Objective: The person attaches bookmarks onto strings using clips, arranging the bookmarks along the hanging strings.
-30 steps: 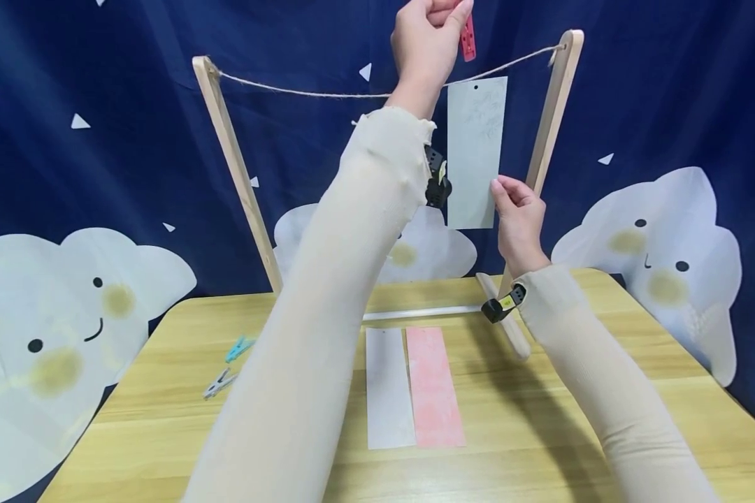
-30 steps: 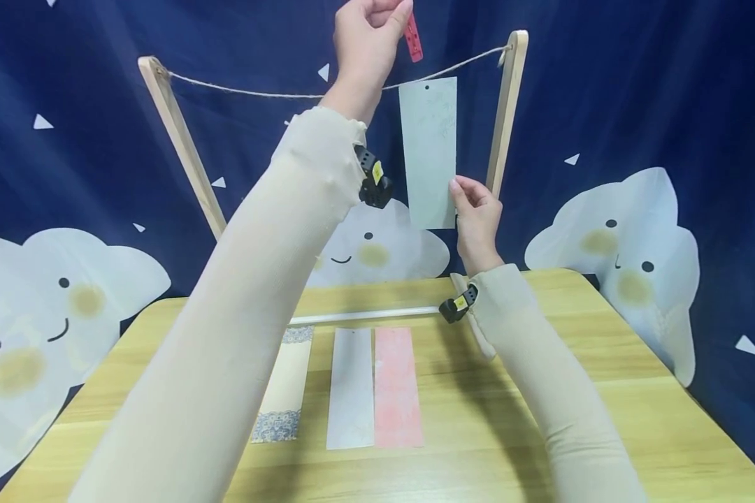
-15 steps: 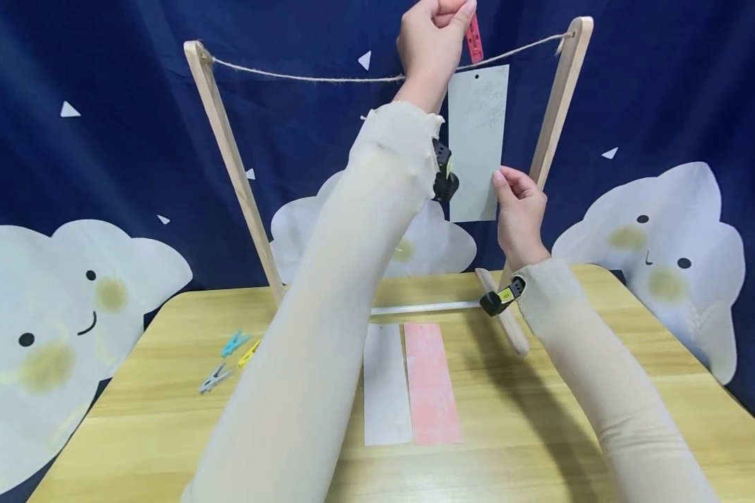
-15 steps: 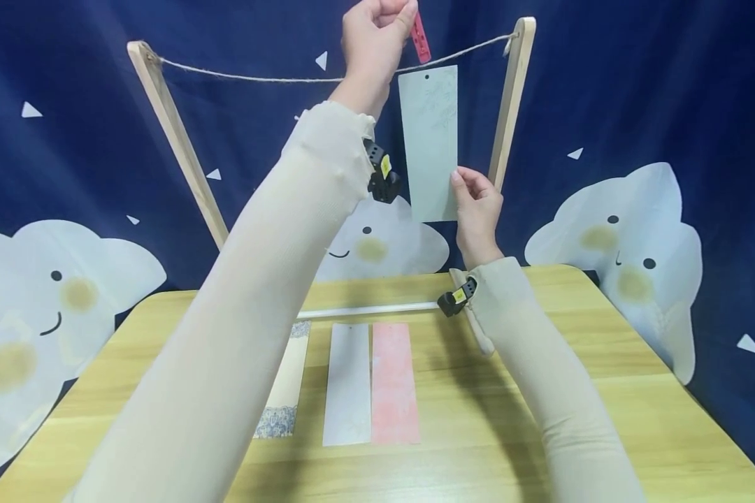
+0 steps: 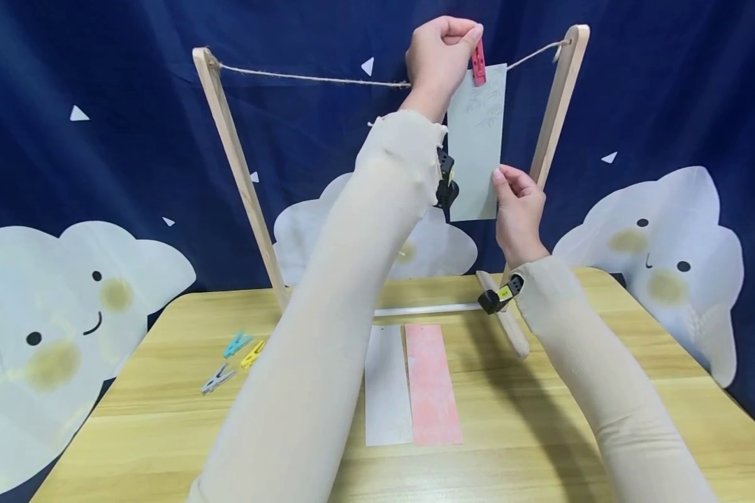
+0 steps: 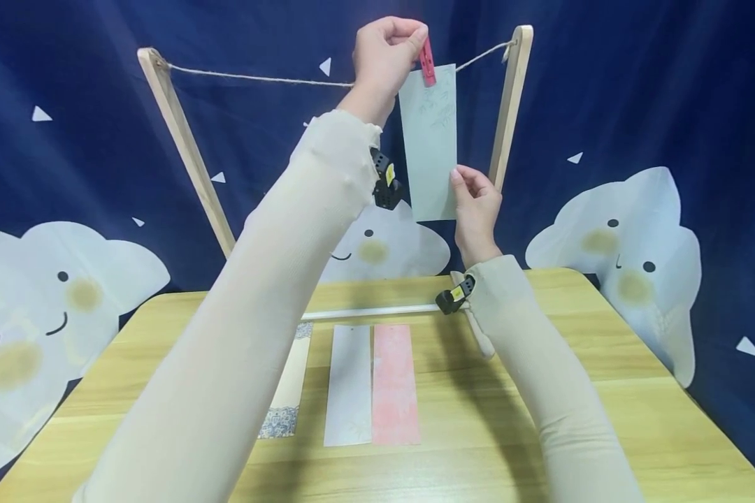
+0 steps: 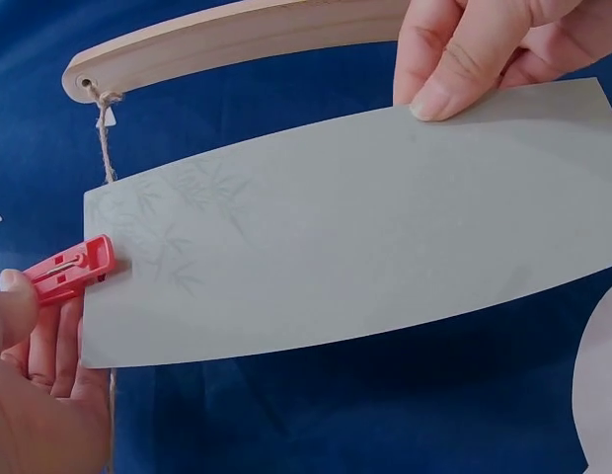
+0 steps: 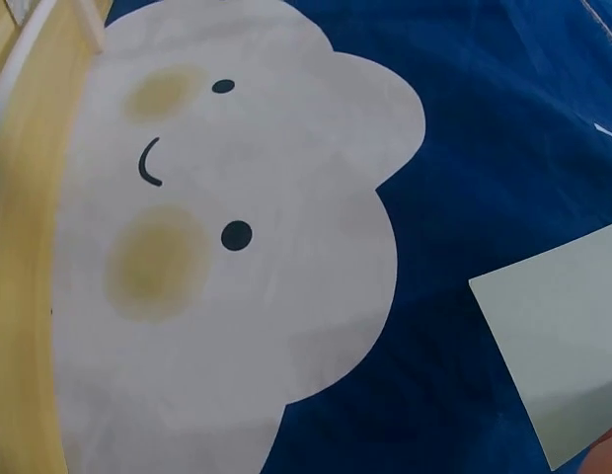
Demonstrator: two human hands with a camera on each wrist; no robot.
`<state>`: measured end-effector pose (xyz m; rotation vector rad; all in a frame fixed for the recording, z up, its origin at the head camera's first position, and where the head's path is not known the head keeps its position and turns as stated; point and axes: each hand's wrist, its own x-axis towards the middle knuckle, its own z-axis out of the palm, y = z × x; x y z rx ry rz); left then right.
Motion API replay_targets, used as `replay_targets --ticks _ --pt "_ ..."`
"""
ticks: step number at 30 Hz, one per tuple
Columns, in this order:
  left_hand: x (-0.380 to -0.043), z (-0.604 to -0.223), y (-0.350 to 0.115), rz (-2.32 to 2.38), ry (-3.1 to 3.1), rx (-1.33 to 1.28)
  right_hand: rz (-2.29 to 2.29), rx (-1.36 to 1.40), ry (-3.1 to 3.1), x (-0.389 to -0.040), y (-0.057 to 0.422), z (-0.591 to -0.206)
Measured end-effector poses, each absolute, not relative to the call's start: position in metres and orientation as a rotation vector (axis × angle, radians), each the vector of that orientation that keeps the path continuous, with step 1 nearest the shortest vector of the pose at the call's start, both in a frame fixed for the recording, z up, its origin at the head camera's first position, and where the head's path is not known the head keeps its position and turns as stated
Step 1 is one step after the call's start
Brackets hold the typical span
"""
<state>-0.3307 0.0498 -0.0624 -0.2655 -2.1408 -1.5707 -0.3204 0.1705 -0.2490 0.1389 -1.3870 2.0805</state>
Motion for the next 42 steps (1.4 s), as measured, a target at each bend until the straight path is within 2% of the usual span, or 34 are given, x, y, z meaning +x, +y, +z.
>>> replay_targets --ticks 31,42 --pt "-0.333 -0.072 0.050 -1.391 -2.333 -0.261 2.231 0.071 -1.326 -0.330 0.167 -0.267" --pt "-0.332 -0.071 0.045 -1.535 -2.384 -0.369 2.215 0.034 -1.402 -0.329 0.168 -0.269"
